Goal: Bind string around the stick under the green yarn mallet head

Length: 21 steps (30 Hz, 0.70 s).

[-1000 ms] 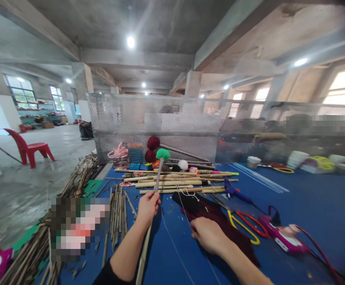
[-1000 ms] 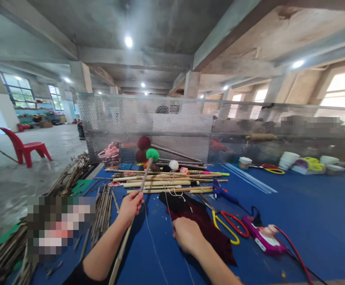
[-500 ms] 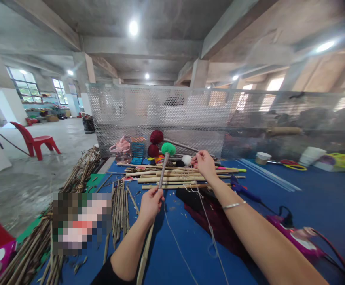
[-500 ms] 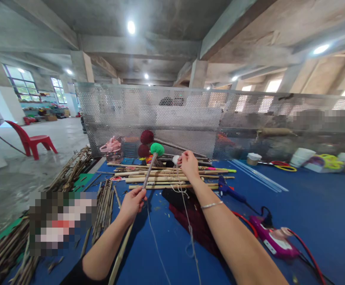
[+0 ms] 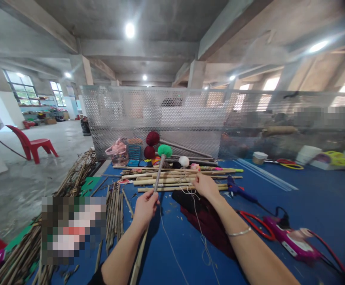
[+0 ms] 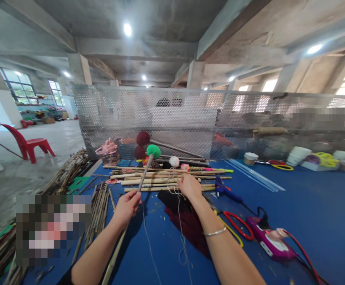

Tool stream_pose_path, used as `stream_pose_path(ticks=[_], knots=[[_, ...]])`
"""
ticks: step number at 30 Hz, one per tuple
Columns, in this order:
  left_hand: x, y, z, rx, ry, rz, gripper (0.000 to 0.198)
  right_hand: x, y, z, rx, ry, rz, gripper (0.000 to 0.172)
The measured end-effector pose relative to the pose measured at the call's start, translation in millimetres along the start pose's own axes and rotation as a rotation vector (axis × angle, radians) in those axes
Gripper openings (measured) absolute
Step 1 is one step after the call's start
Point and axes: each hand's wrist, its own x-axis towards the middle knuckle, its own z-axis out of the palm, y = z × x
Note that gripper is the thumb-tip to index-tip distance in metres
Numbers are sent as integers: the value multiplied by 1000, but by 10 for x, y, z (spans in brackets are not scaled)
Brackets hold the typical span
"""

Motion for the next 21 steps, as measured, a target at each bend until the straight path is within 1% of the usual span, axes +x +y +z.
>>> stream_pose_path(ticks=[3, 4, 5, 6, 8, 10, 11, 12, 15, 16, 17, 18, 21], knots=[[-5, 11, -2, 8, 12, 2, 48, -87, 66, 121, 4, -270, -84, 42], [-8, 15, -3, 15, 18, -1, 50, -115, 74, 162, 5, -337, -113, 41], [-12, 19, -3, 21, 23, -4, 50, -138, 78, 196, 8, -372, -144, 36], [-15, 23, -2, 27, 29, -6, 51, -153, 76, 218, 17, -373, -176, 29], [-20, 28, 1, 37, 33, -5, 50, -161, 65, 227, 71, -302, -245, 17], [-22, 28, 6, 48, 30, -8, 51, -147, 46, 205, 160, -214, -304, 11], [-23, 25, 9, 51, 28, -12, 52, -136, 34, 193, 202, -194, -321, 10], [-23, 21, 12, 54, 23, -17, 53, -123, 20, 186, 238, -199, -331, 8], [-22, 1, 17, 60, 4, -11, 54, -68, -40, 196, 344, -302, -313, 2], [-22, -5, 17, 63, -2, -6, 54, -40, -69, 198, 388, -314, -301, 4], [-22, -9, 17, 65, -6, -3, 53, -5, -102, 190, 435, -291, -290, 5], [-23, -12, 15, 66, -6, -2, 52, 36, -138, 168, 481, -234, -283, 7], [-28, -9, 10, 57, 9, -5, 50, 170, -229, 15, 556, 28, -251, 16]])
